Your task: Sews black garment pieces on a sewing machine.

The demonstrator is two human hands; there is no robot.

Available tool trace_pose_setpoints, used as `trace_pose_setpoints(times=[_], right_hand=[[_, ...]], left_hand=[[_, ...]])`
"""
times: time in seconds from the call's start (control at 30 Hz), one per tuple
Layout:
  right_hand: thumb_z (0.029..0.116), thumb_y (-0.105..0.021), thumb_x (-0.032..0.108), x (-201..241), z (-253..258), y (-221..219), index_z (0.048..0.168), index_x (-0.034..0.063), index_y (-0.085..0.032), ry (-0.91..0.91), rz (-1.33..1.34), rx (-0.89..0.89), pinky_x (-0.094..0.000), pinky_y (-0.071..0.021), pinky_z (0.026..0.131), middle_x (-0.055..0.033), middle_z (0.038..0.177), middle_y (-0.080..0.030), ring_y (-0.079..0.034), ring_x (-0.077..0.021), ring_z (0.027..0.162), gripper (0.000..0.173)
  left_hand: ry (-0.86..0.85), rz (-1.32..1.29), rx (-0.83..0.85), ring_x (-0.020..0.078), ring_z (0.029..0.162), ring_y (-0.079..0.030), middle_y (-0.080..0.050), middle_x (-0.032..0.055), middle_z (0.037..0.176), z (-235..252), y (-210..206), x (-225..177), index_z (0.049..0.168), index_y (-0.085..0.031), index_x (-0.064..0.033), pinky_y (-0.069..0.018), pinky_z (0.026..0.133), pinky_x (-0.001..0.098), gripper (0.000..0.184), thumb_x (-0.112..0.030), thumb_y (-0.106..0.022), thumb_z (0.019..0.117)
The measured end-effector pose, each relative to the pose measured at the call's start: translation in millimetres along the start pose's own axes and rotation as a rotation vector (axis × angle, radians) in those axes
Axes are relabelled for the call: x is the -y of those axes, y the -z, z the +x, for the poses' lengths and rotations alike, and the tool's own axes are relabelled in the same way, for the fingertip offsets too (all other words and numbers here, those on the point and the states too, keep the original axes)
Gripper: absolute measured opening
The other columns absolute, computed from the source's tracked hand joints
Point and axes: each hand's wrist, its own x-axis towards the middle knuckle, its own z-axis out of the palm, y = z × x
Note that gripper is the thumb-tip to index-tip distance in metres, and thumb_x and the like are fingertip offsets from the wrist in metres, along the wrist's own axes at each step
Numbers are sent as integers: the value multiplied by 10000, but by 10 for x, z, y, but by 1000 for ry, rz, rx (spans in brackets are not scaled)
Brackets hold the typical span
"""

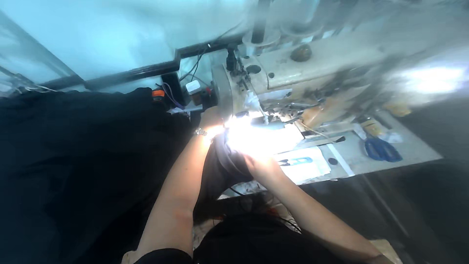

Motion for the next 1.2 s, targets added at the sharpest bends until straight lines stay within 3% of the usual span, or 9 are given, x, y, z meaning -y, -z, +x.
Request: trace_pose_setpoints(times=[0.23, 0.37, 0.43, 0.53, 0.63, 0.77, 0.93, 1.1, 1.2], right_hand=[[1048, -525, 175, -385, 25, -255, 1202, 88, -757, 96, -52, -94, -475, -584, 917, -121, 1079, -767, -736, -286, 1021, 292], [1060, -508, 200, -408, 22, -231, 1236, 95, -735, 99, -19, -61, -460, -582, 928, -110, 1089, -760, -730, -262, 1026, 306], [1047, -522, 195, -451, 28, -290, 1193, 89, -750, 139, -26, -123, -460, -593, 900, -105, 1049, -764, -737, -257, 990, 291], [1062, -515, 200, -419, 9, -283, 1162, 57, -744, 97, -36, -85, -489, -592, 877, -138, 1016, -756, -737, -294, 974, 288], [1091, -478, 230, -324, 14, -204, 1200, 36, -721, -11, -28, 35, -516, -564, 921, -176, 1071, -744, -720, -331, 1038, 329], [1081, -497, 226, -329, -8, -247, 1184, 34, -733, -19, -9, -5, -504, -565, 931, -166, 1069, -752, -724, -321, 1043, 322], [1061, -513, 177, -391, -117, -245, 1268, 86, -721, 90, -9, -59, -439, -571, 968, -122, 1150, -750, -723, -264, 1077, 308], [1052, -526, 182, -429, -41, -288, 1227, 89, -737, 151, -20, -105, -451, -591, 930, -125, 1107, -758, -736, -275, 1031, 290], [1061, -513, 209, -370, 19, -232, 1224, 83, -735, 105, -6, -39, -510, -554, 968, -146, 1155, -746, -716, -310, 1086, 303]], left_hand=[[-105, -32, -73, 321, 1127, -666, -701, 193, 1157, 0, 8, 133, 1184, -676, -18, -520, 977, 559, 283, -170, -678, 946], [-233, 146, -375, 331, 1189, -613, -630, 153, 1296, -714, 27, 110, 1270, -661, -103, -517, 970, 561, 430, -330, -746, 916], [-202, 256, -369, 315, 1175, -616, -645, 114, 1266, -986, -30, 37, 1234, -687, -139, -517, 947, 552, 407, -400, -722, 923], [-182, 302, -201, 299, 1030, -679, -697, 126, 1063, -1069, -82, 11, 1169, -724, -106, -569, 883, 489, 218, -181, -625, 990], [-236, 330, -210, 336, 986, -687, -677, 179, 1011, -940, -35, 49, 1118, -707, -54, -582, 863, 485, 182, -70, -589, 980], [-372, 390, -377, 353, 1064, -655, -657, 196, 1102, -814, -111, 159, 1172, -714, -22, -551, 945, 487, 225, -77, -562, 1015], [-503, 454, -365, 237, 1170, -637, -712, 34, 1183, -1237, -237, 115, 1075, -757, -152, -484, 1011, 485, 208, -172, -563, 1003], [-437, 251, -268, 203, 1216, -650, -709, 73, 1252, -1111, -201, 223, 1210, -722, -69, -516, 1065, 376, 270, -94, -543, 1009], [-402, 188, -293, 205, 1222, -651, -701, 79, 1270, -830, -162, 368, 1169, -744, -68, -522, 1065, 386, 262, -69, -521, 1031]])
